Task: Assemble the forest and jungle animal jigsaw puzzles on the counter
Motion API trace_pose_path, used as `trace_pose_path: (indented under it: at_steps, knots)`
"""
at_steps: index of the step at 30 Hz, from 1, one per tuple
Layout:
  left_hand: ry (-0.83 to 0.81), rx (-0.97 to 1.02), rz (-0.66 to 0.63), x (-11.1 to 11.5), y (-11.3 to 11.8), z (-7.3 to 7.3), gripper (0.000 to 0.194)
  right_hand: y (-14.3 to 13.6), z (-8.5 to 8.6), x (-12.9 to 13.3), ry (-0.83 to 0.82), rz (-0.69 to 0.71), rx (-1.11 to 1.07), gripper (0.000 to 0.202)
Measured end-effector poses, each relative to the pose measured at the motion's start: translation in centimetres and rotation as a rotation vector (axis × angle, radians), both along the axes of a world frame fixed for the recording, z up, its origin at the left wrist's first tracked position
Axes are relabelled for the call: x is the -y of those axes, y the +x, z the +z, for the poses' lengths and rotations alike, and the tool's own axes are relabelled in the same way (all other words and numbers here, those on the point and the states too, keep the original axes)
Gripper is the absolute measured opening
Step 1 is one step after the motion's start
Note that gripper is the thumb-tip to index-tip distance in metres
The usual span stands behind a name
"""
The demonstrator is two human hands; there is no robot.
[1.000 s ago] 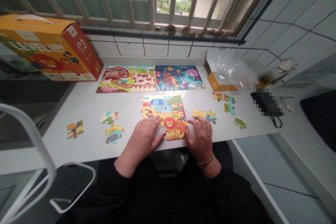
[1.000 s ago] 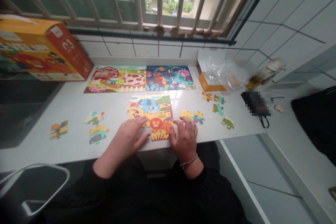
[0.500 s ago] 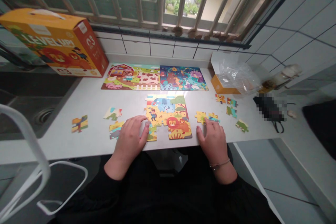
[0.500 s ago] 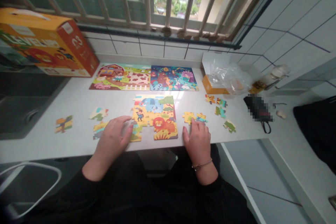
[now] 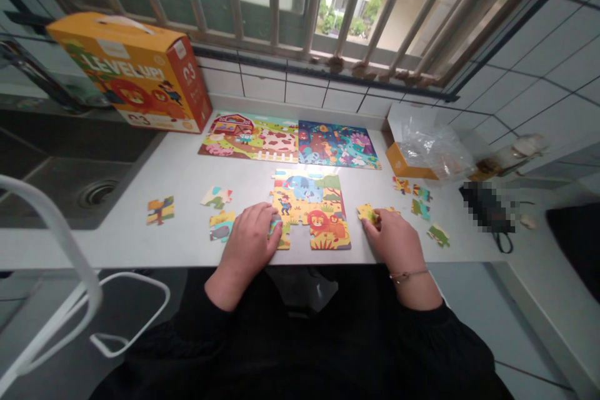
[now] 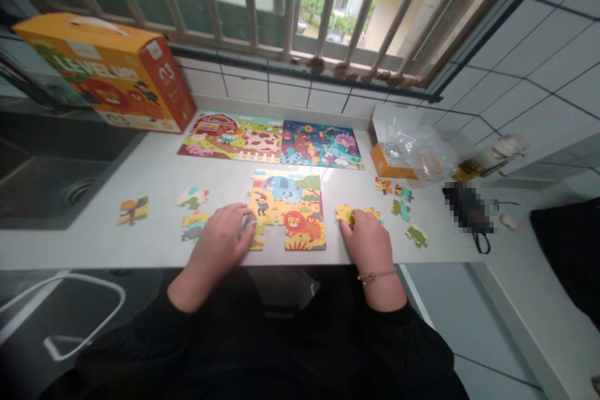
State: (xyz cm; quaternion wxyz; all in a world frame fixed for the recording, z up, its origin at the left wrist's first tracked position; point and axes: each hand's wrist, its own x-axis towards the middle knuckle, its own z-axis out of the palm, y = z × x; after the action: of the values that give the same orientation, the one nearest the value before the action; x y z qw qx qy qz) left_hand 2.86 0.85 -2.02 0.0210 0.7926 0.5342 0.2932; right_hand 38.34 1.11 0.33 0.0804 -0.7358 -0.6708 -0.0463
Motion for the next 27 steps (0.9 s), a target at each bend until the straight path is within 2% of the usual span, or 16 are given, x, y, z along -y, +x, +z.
trace_pose_path:
  at_steps: [2,5,8,11,15,17,21,24,27]
  knots:
    - [-0.009,0.0,0.003,0.0,0.0,0.0,0.021,0.8,-0.4,0.4,0.074,0.047,-0.034,0.034]
    - [-0.032,-0.013,-0.002,0.0,0.1,0.1,0.018,2.0,-1.0,1.0,0.196,0.039,-0.06,0.042]
    - [-0.058,-0.023,-0.001,-0.1,0.1,0.4,0.016,2.3,-1.2,1.3,0.287,0.071,-0.119,0.038]
    - [-0.07,-0.028,-0.001,-0.1,0.1,0.6,0.015,1.2,-0.8,1.3,0.371,0.226,-0.24,0.025]
    - [-0.074,-0.03,0.005,-0.1,0.2,0.6,0.013,-2.0,-0.2,1.1,0.458,0.408,-0.382,0.015]
    - [-0.073,-0.027,0.007,-0.1,0.1,0.6,0.013,-3.6,-0.1,1.0,0.442,0.462,-0.474,0.015]
    - [-0.067,-0.018,0.004,-0.1,0.1,0.5,0.013,-5.5,-0.7,0.8,0.294,0.516,-0.573,0.018]
    - [-0.065,-0.014,0.0,-0.1,0.1,0.5,0.013,-5.7,-1.3,0.7,0.201,0.484,-0.556,0.022]
    - [-0.064,-0.009,-0.004,-0.1,0.2,0.6,0.012,-5.2,-1.6,0.9,0.175,0.45,-0.533,0.028]
